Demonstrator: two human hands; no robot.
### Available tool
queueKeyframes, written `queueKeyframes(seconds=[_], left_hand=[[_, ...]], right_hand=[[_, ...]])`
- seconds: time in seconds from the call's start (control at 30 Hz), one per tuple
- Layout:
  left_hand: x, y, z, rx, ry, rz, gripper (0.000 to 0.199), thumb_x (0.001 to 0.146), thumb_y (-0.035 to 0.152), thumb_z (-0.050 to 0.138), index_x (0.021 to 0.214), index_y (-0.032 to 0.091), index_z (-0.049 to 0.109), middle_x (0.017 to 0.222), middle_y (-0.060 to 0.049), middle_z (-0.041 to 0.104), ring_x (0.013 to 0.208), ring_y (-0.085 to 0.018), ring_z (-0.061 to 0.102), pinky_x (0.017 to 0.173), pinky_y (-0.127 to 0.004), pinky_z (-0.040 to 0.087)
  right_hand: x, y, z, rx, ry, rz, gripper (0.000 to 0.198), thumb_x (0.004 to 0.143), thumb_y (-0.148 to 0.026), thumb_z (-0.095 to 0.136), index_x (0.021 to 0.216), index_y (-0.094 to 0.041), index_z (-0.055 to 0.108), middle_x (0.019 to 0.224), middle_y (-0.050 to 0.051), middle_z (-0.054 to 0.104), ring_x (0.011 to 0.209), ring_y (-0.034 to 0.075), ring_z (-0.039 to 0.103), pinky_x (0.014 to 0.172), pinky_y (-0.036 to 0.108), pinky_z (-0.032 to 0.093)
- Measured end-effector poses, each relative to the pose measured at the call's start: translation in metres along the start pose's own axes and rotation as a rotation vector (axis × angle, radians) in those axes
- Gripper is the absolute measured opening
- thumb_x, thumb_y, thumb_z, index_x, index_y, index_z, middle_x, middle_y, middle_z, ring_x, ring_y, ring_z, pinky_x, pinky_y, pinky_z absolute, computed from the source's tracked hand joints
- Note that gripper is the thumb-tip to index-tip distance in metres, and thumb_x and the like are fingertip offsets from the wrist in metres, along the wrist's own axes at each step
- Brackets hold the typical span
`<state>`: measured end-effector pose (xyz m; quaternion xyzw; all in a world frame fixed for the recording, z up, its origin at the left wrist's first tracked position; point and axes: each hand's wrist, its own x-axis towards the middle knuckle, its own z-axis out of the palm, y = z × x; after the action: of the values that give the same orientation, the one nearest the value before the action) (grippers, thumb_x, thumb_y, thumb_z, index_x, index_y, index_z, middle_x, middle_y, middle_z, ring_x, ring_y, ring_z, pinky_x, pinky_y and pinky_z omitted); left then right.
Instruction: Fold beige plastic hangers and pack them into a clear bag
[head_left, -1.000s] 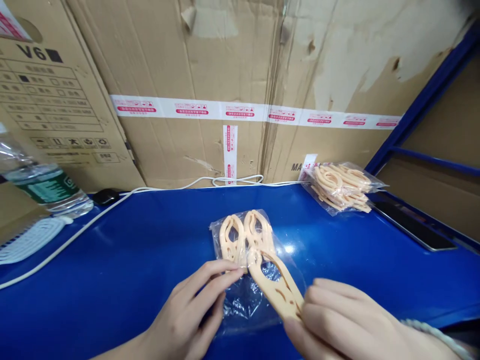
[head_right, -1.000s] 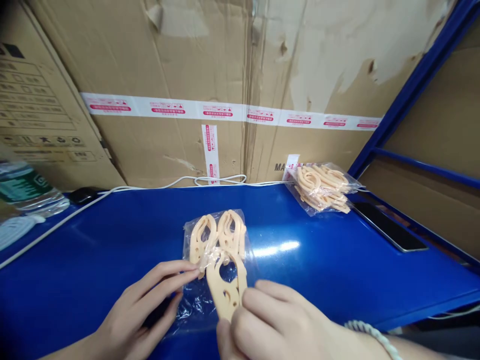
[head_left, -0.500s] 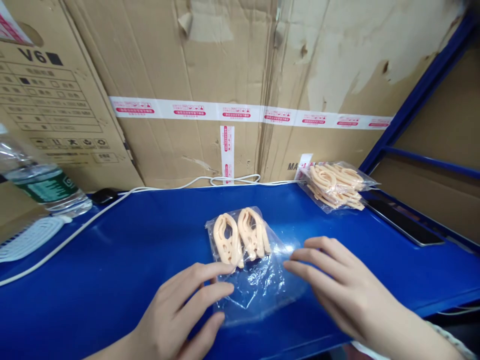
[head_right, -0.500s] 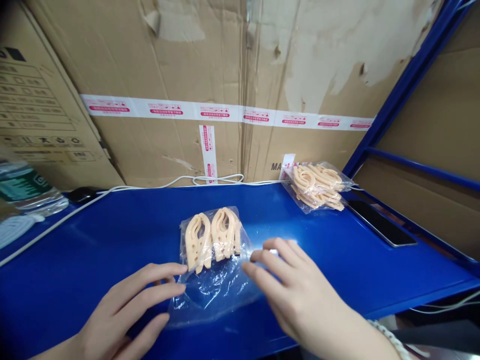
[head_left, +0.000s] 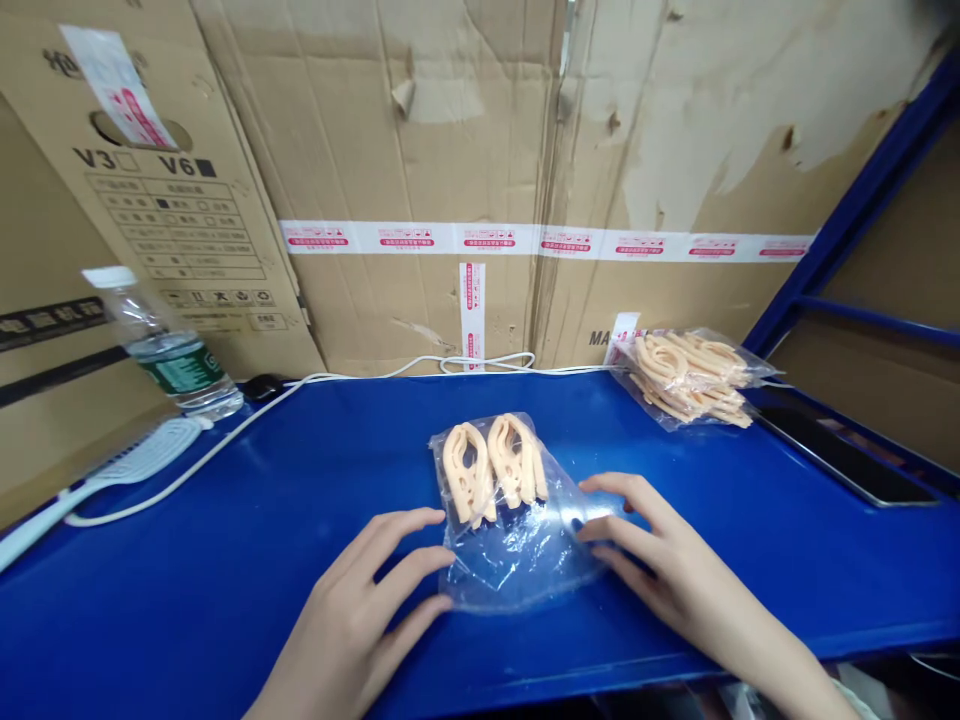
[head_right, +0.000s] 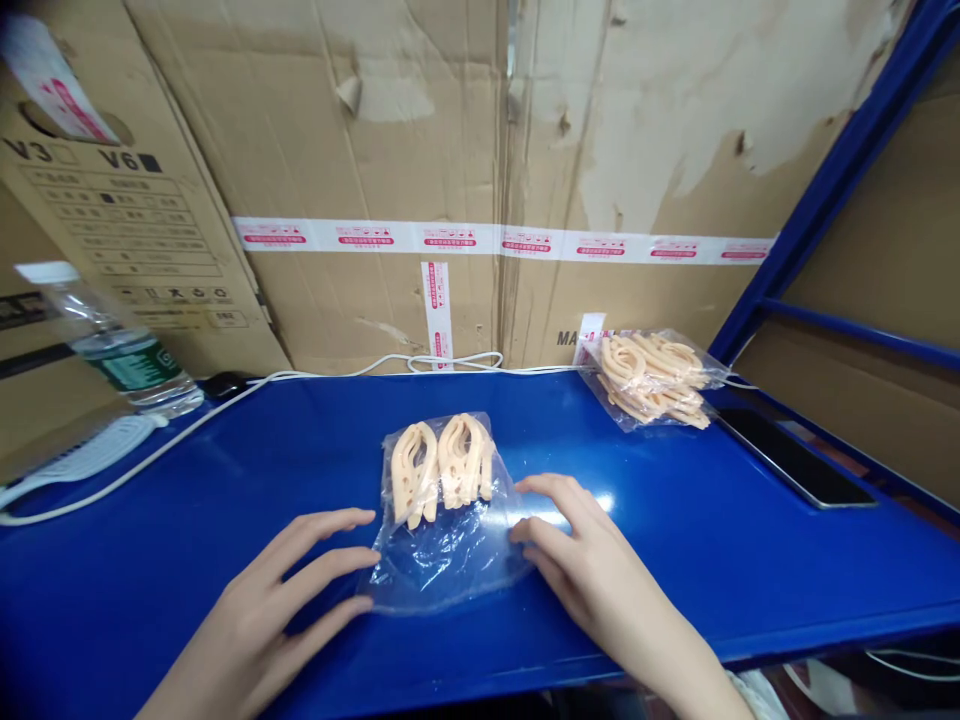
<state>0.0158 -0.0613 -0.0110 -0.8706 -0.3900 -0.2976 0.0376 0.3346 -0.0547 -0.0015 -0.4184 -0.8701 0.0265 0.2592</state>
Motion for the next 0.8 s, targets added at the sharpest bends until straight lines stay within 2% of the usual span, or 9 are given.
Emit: queueKeyframes(seconds=[0.1, 0.17, 0.27, 0.37, 0.43, 0.57, 0.67, 0.73, 0.8], left_hand=[[0.004, 0.006, 0.003, -0.019, 0.029, 0.024, 0.016, 0.094, 0.016, 0.05, 0.095, 0.022, 0.065, 0.117, -0.008, 0.063, 0.104, -0.024, 0.063, 0.08, -0.037, 0.056], [0.008, 0.011, 0.003, -0.049, 0.069, 0.027, 0.018, 0.094, 0.013, 0.048, 0.087, 0.02, 0.063, 0.108, -0.007, 0.068, 0.099, -0.023, 0.065, 0.079, -0.035, 0.056], [0.006, 0.018, 0.0, -0.129, 0.141, -0.008, 0.015, 0.094, 0.012, 0.049, 0.088, 0.019, 0.061, 0.105, -0.006, 0.07, 0.1, -0.022, 0.066, 0.084, -0.034, 0.054], [-0.005, 0.025, -0.007, -0.236, 0.201, -0.094, 0.012, 0.094, 0.014, 0.051, 0.089, 0.02, 0.06, 0.109, -0.006, 0.071, 0.106, -0.02, 0.065, 0.09, -0.031, 0.053], [-0.015, 0.03, -0.011, -0.321, 0.211, -0.17, 0.011, 0.094, 0.017, 0.052, 0.089, 0.022, 0.06, 0.106, -0.003, 0.072, 0.101, -0.018, 0.067, 0.089, -0.028, 0.053], [-0.033, 0.04, -0.015, -0.436, 0.241, -0.356, 0.008, 0.094, 0.024, 0.054, 0.091, 0.025, 0.062, 0.088, 0.003, 0.073, 0.084, -0.014, 0.071, 0.076, -0.021, 0.056], [-0.039, 0.045, -0.014, -0.425, 0.355, -0.491, 0.005, 0.091, 0.027, 0.059, 0.087, 0.025, 0.061, 0.078, 0.004, 0.07, 0.075, -0.013, 0.07, 0.068, -0.019, 0.056], [-0.042, 0.047, -0.011, -0.405, 0.43, -0.529, 0.006, 0.089, 0.027, 0.061, 0.085, 0.024, 0.06, 0.074, 0.004, 0.068, 0.07, -0.013, 0.069, 0.066, -0.019, 0.055], [-0.044, 0.047, -0.008, -0.401, 0.431, -0.535, 0.006, 0.089, 0.027, 0.061, 0.084, 0.023, 0.058, 0.071, 0.005, 0.066, 0.063, -0.012, 0.067, 0.061, -0.018, 0.054]], right_hand=[[0.004, 0.0, 0.002, 0.028, 0.127, 0.005, 0.014, 0.093, -0.015, 0.051, 0.087, -0.022, 0.061, 0.12, 0.01, 0.055, 0.108, 0.022, 0.057, 0.086, 0.035, 0.052], [0.004, -0.002, 0.001, 0.065, 0.189, 0.004, 0.014, 0.092, -0.015, 0.053, 0.085, -0.022, 0.062, 0.114, 0.008, 0.059, 0.106, 0.022, 0.058, 0.086, 0.034, 0.051], [-0.001, -0.012, 0.001, 0.157, 0.232, 0.043, 0.014, 0.092, -0.015, 0.054, 0.084, -0.023, 0.062, 0.111, 0.007, 0.063, 0.106, 0.021, 0.059, 0.088, 0.033, 0.049], [-0.01, -0.03, 0.003, 0.292, 0.249, 0.12, 0.011, 0.092, -0.019, 0.055, 0.084, -0.023, 0.061, 0.111, 0.006, 0.064, 0.108, 0.021, 0.059, 0.089, 0.032, 0.047], [-0.016, -0.044, 0.006, 0.39, 0.256, 0.189, 0.009, 0.093, -0.021, 0.054, 0.086, -0.023, 0.059, 0.109, 0.005, 0.065, 0.105, 0.02, 0.061, 0.088, 0.031, 0.047], [-0.02, -0.068, 0.016, 0.536, 0.313, 0.273, 0.008, 0.095, -0.022, 0.052, 0.088, -0.023, 0.056, 0.092, 0.002, 0.065, 0.087, 0.017, 0.062, 0.078, 0.028, 0.047], [-0.021, -0.078, 0.026, 0.551, 0.399, 0.297, 0.011, 0.095, -0.023, 0.053, 0.084, -0.022, 0.054, 0.078, 0.0, 0.059, 0.074, 0.014, 0.058, 0.068, 0.026, 0.045], [-0.021, -0.083, 0.032, 0.547, 0.431, 0.327, 0.013, 0.095, -0.024, 0.053, 0.083, -0.022, 0.052, 0.074, -0.002, 0.056, 0.067, 0.013, 0.055, 0.062, 0.024, 0.043], [-0.021, -0.085, 0.038, 0.563, 0.437, 0.362, 0.013, 0.095, -0.026, 0.054, 0.083, -0.022, 0.05, 0.07, -0.003, 0.052, 0.062, 0.011, 0.051, 0.058, 0.023, 0.04]])
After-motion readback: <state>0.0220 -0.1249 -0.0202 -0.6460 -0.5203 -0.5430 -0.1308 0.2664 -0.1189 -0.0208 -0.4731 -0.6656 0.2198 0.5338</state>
